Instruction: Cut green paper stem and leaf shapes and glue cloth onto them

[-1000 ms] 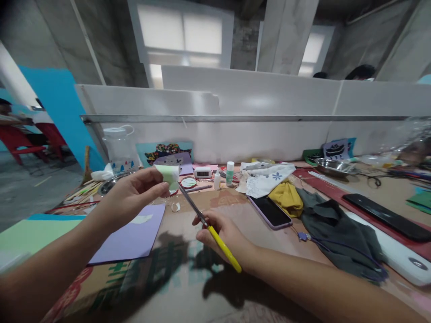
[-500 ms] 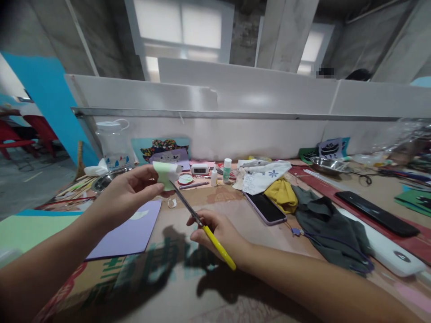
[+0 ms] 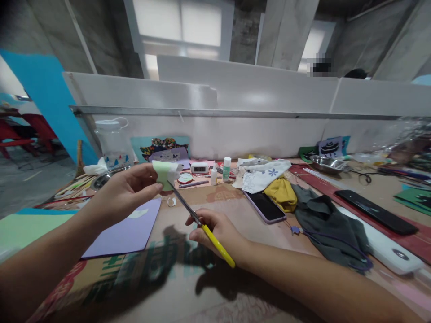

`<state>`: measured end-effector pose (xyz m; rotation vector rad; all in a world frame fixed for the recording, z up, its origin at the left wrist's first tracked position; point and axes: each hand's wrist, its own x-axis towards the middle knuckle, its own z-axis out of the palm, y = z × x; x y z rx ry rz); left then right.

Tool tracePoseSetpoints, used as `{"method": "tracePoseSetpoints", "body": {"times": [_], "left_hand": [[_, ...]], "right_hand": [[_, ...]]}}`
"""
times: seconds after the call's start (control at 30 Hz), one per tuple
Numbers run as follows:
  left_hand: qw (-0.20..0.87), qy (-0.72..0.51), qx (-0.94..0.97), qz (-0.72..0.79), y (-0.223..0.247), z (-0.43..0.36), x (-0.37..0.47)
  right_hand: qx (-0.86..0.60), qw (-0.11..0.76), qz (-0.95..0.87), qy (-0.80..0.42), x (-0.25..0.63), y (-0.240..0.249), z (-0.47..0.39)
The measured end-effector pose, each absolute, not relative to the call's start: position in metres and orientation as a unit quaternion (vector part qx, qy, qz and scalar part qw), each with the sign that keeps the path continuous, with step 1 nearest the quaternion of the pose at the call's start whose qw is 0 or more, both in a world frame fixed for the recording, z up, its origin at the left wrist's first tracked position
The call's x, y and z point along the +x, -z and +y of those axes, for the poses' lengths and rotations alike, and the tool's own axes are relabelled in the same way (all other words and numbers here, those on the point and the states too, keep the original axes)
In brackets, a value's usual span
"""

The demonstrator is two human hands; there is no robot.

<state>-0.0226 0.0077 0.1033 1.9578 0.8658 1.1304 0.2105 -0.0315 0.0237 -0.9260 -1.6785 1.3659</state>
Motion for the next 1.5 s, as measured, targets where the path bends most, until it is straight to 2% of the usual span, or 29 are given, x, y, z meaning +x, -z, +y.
{"method": "tracePoseSetpoints", "body": {"times": [1.5], "left_hand": [[0.414,-0.455,0.728,0.302,-0.101,0.010,-0.021]], "right_hand": [[-0.370,0.381,-0.664,-0.525,0.211,-0.015,-0.028]]}}
